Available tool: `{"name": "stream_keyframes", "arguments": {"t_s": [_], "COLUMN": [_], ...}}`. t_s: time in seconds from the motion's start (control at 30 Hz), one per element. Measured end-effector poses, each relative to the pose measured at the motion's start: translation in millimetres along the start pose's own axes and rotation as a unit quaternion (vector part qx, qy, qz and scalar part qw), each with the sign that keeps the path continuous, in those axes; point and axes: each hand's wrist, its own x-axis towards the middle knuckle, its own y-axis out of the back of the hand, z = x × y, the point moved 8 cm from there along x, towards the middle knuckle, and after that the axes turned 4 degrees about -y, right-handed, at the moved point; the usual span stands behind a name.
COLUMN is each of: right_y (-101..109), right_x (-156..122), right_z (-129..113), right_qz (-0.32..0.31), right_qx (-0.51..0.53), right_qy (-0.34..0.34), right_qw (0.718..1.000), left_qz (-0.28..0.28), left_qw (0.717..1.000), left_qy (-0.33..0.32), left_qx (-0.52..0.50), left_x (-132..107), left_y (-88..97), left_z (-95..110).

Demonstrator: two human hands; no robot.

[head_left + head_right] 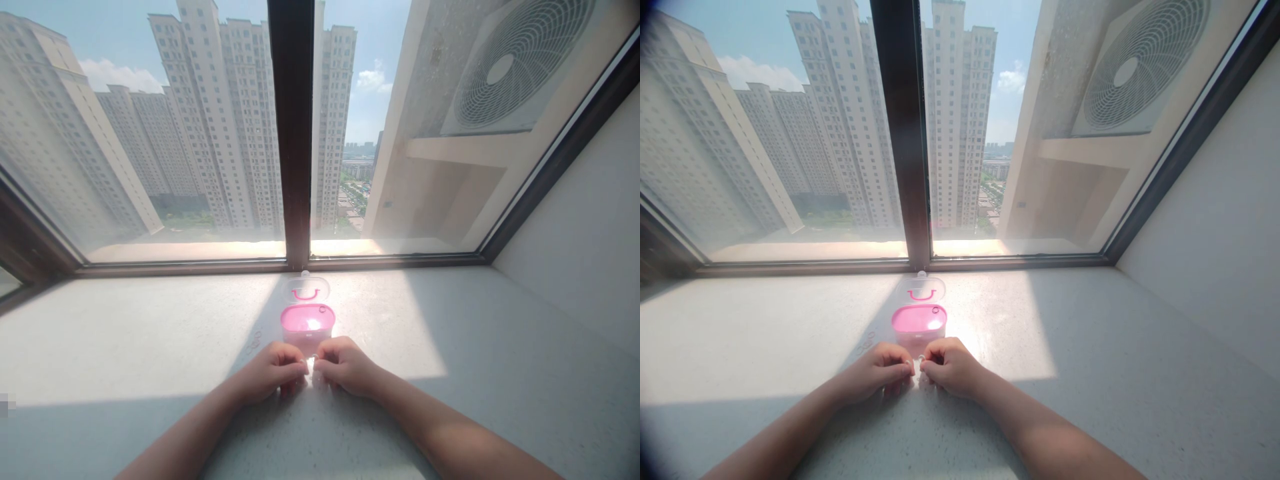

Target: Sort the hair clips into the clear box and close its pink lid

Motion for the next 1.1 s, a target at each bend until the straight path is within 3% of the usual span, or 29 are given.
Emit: {"name": "stream_keyframes", "arguments": {"t_s": [1.1], "right_y": [0.1], "right_x": [-0.6], "right_z": [0.8], "right_qz": [0.002], "right_qx": [-0.006], "right_qy": [-0.006], "right_qw": [1.0], "left_qz": [0.003], "left_qw": [1.0], "left_qy": [0.003], "left_qx": [0.004], "left_x": [-0.1], "left_y": [-0.4], "left_z": [0.3]}}
